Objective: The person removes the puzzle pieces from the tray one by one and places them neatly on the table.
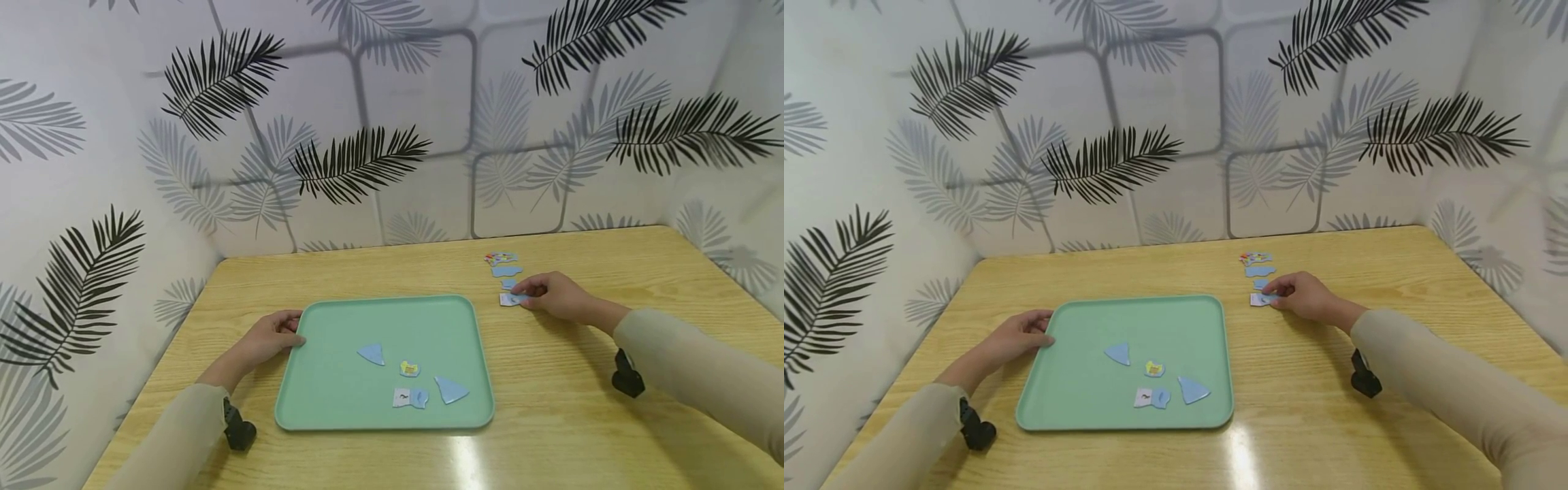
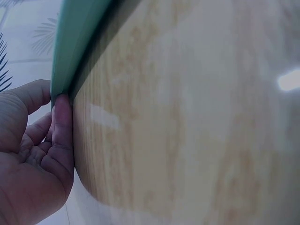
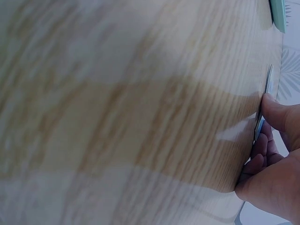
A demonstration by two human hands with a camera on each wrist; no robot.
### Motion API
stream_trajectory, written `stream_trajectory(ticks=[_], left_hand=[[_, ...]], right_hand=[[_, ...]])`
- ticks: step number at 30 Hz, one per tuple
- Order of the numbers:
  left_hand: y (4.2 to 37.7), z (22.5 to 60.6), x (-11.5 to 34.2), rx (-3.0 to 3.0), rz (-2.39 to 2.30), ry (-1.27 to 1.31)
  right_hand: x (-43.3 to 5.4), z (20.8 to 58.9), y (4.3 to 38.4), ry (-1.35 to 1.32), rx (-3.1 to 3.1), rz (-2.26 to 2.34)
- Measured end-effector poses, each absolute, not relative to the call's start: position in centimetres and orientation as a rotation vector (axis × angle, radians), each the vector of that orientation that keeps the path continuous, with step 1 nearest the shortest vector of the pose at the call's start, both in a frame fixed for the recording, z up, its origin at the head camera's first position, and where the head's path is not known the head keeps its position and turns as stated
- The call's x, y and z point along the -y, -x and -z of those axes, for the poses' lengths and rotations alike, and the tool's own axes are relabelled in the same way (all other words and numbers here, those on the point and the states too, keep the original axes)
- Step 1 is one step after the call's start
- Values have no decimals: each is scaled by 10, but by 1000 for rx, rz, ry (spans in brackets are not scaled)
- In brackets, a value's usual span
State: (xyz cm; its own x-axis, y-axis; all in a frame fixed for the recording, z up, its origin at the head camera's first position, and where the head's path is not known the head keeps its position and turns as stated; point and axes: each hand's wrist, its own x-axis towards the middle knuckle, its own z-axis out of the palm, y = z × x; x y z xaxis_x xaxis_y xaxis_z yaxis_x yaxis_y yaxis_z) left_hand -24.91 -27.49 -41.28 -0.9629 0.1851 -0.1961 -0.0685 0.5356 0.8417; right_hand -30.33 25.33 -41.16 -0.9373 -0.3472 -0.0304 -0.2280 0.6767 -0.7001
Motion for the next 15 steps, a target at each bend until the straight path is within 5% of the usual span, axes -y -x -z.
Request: stream_trajectory(ticks=[15], left_hand=[[249, 414, 276, -2510, -1397, -96]], right_hand=[[-251, 409, 302, 470, -2716, 1091]])
